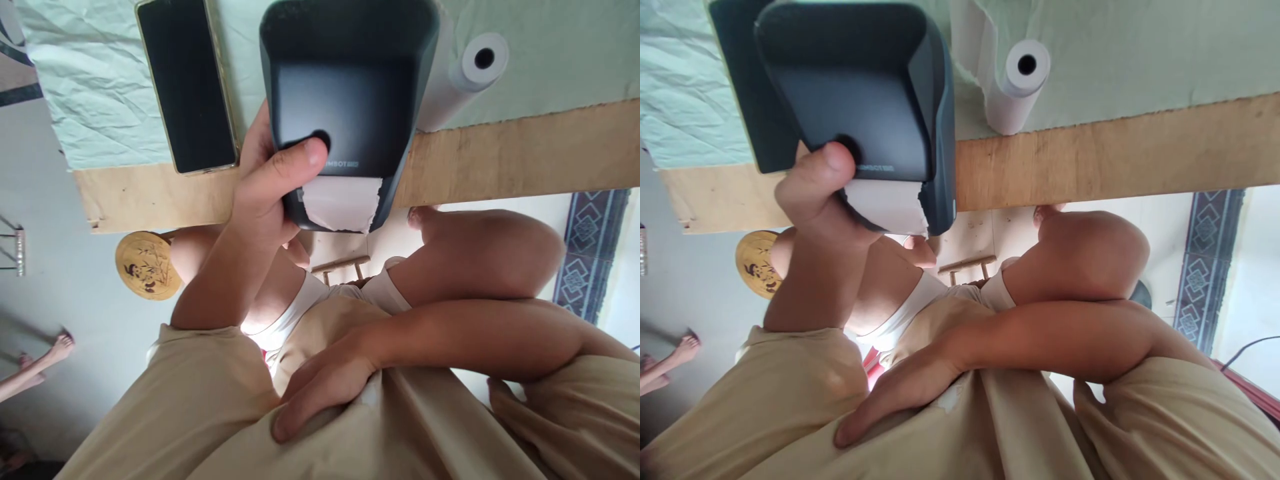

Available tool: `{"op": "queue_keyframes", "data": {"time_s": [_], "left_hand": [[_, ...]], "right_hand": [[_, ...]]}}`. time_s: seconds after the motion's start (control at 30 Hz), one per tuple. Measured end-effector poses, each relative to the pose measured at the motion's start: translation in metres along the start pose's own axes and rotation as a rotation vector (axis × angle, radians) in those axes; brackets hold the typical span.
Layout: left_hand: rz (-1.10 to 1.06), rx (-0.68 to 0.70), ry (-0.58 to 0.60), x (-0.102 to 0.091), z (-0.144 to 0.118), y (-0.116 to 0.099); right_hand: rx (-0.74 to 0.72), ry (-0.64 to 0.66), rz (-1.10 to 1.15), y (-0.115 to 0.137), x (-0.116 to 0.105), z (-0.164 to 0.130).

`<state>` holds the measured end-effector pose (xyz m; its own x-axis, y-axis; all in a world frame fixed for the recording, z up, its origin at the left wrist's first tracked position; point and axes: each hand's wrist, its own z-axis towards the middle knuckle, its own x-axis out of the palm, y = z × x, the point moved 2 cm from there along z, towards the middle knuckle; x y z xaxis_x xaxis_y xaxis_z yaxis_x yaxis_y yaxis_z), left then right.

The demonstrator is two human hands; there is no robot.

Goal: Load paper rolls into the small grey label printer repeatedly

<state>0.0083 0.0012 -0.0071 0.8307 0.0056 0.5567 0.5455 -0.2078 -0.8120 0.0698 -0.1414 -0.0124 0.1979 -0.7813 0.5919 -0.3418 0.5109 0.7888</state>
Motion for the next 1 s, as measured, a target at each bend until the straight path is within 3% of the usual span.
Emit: {"op": "queue_keyframes", "data": {"time_s": [0.07, 0.13, 0.27, 0.37, 0.47, 0.53, 0.77, 0.87, 0.93, 1.0], "left_hand": [[-0.010, 0.055, 0.179, 0.002, -0.001, -0.002], [-0.011, 0.075, 0.224, 0.001, -0.001, -0.001], [-0.039, 0.087, 0.175, -0.001, -0.001, 0.002], [-0.063, 0.057, 0.184, 0.000, -0.003, 0.002], [-0.064, 0.009, 0.164, 0.001, -0.004, 0.001], [-0.043, 0.003, 0.141, 0.001, -0.004, -0.001], [-0.017, -0.024, 0.011, 0.013, -0.007, -0.004], [-0.061, -0.023, -0.016, 0.014, -0.008, -0.006], [-0.152, -0.104, 0.071, 0.012, -0.005, -0.005], [-0.241, -0.231, 0.265, 0.009, -0.001, -0.004]], "right_hand": [[-0.047, 0.110, -0.003, 0.003, -0.003, -0.006], [-0.092, 0.039, -0.057, 0.008, -0.012, -0.014], [-0.189, -0.388, -0.224, 0.018, -0.028, -0.036], [-0.365, -0.557, -0.384, 0.029, -0.028, -0.054], [-0.590, -0.797, -0.725, 0.043, -0.024, -0.074], [-0.655, -0.985, -0.954, 0.051, -0.021, -0.088], [-0.599, -1.632, -1.199, 0.064, -0.029, -0.133], [-0.534, -1.782, -1.163, 0.064, -0.039, -0.142], [-0.472, -1.834, -1.102, 0.063, -0.045, -0.143], [-0.434, -1.848, -1.026, 0.064, -0.050, -0.141]]}}
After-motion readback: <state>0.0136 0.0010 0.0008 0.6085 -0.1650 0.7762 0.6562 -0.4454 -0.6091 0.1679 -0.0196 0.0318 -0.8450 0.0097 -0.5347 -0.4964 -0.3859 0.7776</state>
